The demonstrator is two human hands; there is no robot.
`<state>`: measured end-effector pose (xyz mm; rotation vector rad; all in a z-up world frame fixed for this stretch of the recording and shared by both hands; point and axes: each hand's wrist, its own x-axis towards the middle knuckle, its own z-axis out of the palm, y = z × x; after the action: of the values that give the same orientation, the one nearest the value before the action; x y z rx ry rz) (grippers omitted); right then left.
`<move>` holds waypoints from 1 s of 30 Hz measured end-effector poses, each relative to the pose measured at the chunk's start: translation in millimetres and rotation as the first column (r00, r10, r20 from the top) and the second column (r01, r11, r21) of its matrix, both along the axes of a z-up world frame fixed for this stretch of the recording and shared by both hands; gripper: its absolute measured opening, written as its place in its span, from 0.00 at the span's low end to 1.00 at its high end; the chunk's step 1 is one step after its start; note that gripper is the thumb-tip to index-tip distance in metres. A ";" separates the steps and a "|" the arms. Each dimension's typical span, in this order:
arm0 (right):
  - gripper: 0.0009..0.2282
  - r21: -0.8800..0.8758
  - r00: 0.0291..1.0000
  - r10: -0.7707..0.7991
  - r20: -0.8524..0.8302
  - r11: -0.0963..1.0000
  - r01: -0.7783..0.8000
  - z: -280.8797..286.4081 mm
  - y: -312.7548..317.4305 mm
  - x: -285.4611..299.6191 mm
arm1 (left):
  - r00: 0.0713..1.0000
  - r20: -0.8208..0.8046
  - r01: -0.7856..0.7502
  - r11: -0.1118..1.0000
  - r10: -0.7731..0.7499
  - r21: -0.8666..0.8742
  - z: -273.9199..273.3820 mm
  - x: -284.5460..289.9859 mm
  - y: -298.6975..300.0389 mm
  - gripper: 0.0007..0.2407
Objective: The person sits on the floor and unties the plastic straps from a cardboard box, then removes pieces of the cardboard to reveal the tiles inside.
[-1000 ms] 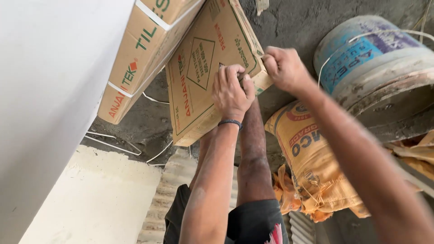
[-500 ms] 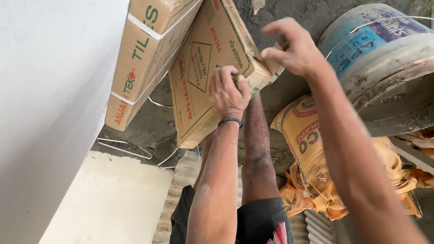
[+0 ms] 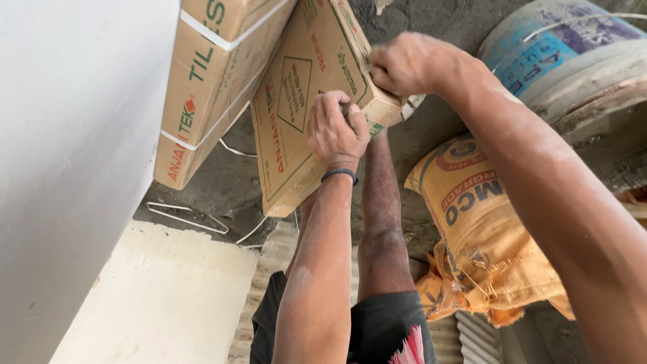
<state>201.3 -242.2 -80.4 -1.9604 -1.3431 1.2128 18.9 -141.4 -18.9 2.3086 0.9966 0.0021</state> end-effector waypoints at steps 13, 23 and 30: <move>0.14 -0.238 0.163 -0.867 -0.471 0.303 0.923 -79.4 -29.5 -98.2 | 0.999 -0.018 -0.033 0.997 0.031 -0.077 -7.5 -3.7 9.6 0.06; 0.18 -0.413 0.619 -0.731 -0.287 0.677 0.609 21.8 26.9 -21.3 | 0.997 -0.074 -0.007 1.000 0.006 -0.026 -2.4 -1.7 15.0 0.07; 0.16 -0.411 0.881 -0.374 -0.290 0.880 0.238 -20.3 46.3 -0.5 | 0.999 -0.040 -0.022 0.999 0.020 -0.037 3.0 -0.1 17.1 0.08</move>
<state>200.9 -195.9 -100.7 -1.9604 -0.6161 1.6440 18.8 -124.3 -15.9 2.2721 1.0321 -0.0543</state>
